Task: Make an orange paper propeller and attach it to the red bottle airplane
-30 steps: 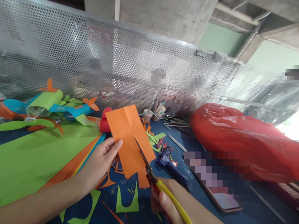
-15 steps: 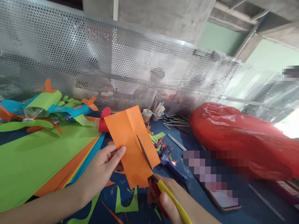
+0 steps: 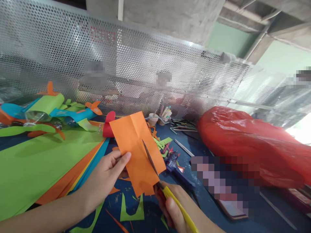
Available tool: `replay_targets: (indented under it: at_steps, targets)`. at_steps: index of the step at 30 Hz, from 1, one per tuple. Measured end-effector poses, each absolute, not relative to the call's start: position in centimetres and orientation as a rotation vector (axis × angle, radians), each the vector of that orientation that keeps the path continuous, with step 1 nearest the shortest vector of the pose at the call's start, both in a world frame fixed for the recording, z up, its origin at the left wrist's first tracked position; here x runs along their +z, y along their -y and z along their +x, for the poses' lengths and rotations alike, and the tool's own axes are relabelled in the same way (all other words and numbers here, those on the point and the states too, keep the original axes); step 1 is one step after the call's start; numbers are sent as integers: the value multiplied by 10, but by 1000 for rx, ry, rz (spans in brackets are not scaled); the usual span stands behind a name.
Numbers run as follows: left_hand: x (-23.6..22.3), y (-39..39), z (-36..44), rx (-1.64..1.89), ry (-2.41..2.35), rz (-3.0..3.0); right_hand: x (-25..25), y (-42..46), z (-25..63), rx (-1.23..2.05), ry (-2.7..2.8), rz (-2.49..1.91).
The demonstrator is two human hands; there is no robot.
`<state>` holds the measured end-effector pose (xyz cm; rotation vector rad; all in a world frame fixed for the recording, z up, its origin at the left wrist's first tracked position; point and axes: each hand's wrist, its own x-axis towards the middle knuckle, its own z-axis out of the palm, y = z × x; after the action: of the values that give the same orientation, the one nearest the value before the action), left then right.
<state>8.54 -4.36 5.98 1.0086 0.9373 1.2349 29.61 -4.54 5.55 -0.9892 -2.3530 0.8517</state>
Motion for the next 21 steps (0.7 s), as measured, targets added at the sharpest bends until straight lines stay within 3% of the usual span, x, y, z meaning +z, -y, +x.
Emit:
replay_targets:
  at_steps: [21]
  targets:
    - [58,44,84,1235,-954,1022,67,53,297,1034,2235,-1098]
